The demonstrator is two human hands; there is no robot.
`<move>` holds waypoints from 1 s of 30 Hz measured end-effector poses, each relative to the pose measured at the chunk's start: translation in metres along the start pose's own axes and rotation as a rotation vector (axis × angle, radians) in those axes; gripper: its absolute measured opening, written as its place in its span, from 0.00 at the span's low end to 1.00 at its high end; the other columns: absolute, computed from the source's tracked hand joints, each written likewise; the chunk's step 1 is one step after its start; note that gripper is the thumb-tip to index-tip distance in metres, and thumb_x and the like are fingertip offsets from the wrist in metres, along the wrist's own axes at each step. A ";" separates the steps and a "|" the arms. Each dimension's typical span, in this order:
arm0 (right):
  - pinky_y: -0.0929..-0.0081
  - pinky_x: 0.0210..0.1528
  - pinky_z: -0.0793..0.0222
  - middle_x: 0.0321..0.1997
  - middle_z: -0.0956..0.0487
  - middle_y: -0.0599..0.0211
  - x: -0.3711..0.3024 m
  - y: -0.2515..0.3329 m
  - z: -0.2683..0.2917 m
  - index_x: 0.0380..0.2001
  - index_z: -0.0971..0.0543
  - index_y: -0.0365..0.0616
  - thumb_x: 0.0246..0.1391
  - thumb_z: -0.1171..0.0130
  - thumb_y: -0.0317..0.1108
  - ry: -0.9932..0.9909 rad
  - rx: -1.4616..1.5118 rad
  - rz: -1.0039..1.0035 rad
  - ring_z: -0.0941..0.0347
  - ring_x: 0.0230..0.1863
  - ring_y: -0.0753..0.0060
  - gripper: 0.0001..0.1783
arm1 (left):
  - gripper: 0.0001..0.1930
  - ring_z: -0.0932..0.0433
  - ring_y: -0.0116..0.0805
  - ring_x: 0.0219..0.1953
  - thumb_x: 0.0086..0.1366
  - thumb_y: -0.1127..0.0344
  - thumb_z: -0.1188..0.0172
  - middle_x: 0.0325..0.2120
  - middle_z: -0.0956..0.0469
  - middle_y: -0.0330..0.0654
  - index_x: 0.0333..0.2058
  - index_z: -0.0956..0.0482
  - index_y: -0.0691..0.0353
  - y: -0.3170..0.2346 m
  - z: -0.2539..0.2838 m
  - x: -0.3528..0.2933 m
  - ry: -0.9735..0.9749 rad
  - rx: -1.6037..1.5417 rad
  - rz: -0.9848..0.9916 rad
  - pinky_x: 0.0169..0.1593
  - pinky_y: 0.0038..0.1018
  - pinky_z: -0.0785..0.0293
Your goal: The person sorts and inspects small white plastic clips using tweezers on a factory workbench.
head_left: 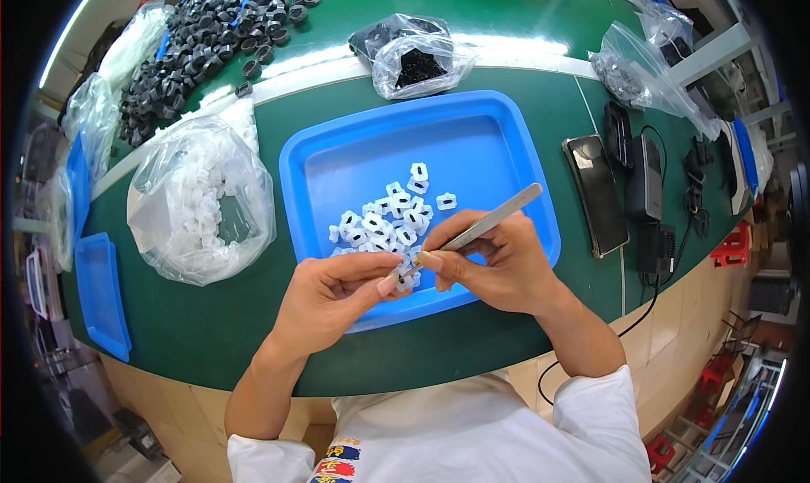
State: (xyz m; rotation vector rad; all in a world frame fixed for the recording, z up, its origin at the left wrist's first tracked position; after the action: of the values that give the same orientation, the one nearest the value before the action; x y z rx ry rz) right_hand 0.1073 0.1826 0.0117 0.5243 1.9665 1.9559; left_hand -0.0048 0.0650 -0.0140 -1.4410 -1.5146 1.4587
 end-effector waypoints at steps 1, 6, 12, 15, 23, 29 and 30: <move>0.83 0.25 0.27 0.25 0.23 0.62 0.000 0.001 0.000 0.30 0.24 0.31 0.49 0.40 0.24 0.003 0.007 0.005 0.25 0.23 0.77 0.06 | 0.12 0.21 0.36 0.38 0.59 0.78 0.44 0.35 0.22 0.51 0.42 0.25 0.74 0.001 0.001 0.000 0.010 -0.004 0.014 0.43 0.28 0.22; 0.82 0.25 0.27 0.25 0.23 0.61 -0.002 0.004 0.004 0.30 0.24 0.30 0.49 0.40 0.23 -0.016 0.027 0.029 0.25 0.23 0.76 0.06 | 0.11 0.21 0.37 0.38 0.59 0.78 0.44 0.35 0.22 0.51 0.41 0.25 0.74 0.003 0.005 0.000 0.015 -0.026 0.037 0.43 0.26 0.22; 0.82 0.25 0.27 0.25 0.22 0.61 -0.003 0.005 0.002 0.31 0.23 0.31 0.49 0.41 0.22 -0.014 0.031 0.062 0.25 0.23 0.76 0.05 | 0.10 0.20 0.38 0.37 0.59 0.78 0.44 0.35 0.22 0.51 0.40 0.24 0.74 0.004 0.006 0.000 -0.023 -0.078 0.034 0.43 0.27 0.22; 0.82 0.25 0.27 0.25 0.22 0.61 -0.004 0.004 0.001 0.31 0.23 0.31 0.49 0.41 0.21 -0.006 0.018 0.059 0.25 0.23 0.76 0.05 | 0.10 0.20 0.38 0.37 0.59 0.78 0.44 0.34 0.22 0.51 0.40 0.24 0.74 0.005 0.006 0.000 -0.026 -0.098 0.026 0.43 0.28 0.22; 0.82 0.23 0.28 0.23 0.22 0.64 -0.004 0.004 0.000 0.28 0.23 0.35 0.48 0.41 0.22 -0.036 -0.020 0.077 0.25 0.22 0.76 0.02 | 0.10 0.20 0.39 0.37 0.58 0.78 0.43 0.34 0.22 0.51 0.39 0.24 0.73 0.009 0.005 0.000 -0.019 -0.181 0.054 0.43 0.29 0.21; 0.81 0.22 0.30 0.27 0.21 0.66 -0.006 0.008 0.000 0.28 0.21 0.37 0.46 0.40 0.21 -0.032 -0.100 0.167 0.25 0.23 0.76 0.03 | 0.11 0.19 0.41 0.33 0.55 0.77 0.42 0.31 0.21 0.53 0.39 0.24 0.72 0.014 0.006 0.002 -0.101 -0.220 0.089 0.38 0.31 0.20; 0.81 0.23 0.30 0.26 0.21 0.66 -0.006 0.008 0.000 0.28 0.21 0.37 0.46 0.40 0.21 -0.025 -0.106 0.166 0.25 0.23 0.76 0.04 | 0.11 0.19 0.41 0.33 0.55 0.77 0.42 0.31 0.21 0.53 0.39 0.24 0.72 0.014 0.007 0.002 -0.103 -0.220 0.089 0.38 0.31 0.20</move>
State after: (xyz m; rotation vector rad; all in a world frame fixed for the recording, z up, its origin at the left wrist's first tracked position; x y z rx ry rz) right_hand 0.1131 0.1794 0.0195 0.6997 1.8444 2.1282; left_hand -0.0073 0.0620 -0.0295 -1.5999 -1.7393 1.4748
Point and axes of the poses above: each hand's wrist, its own x-axis towards the middle knuckle, its own z-axis out of the back of the hand, y = z × x, the point moved 6 cm from there along x, towards the middle knuckle
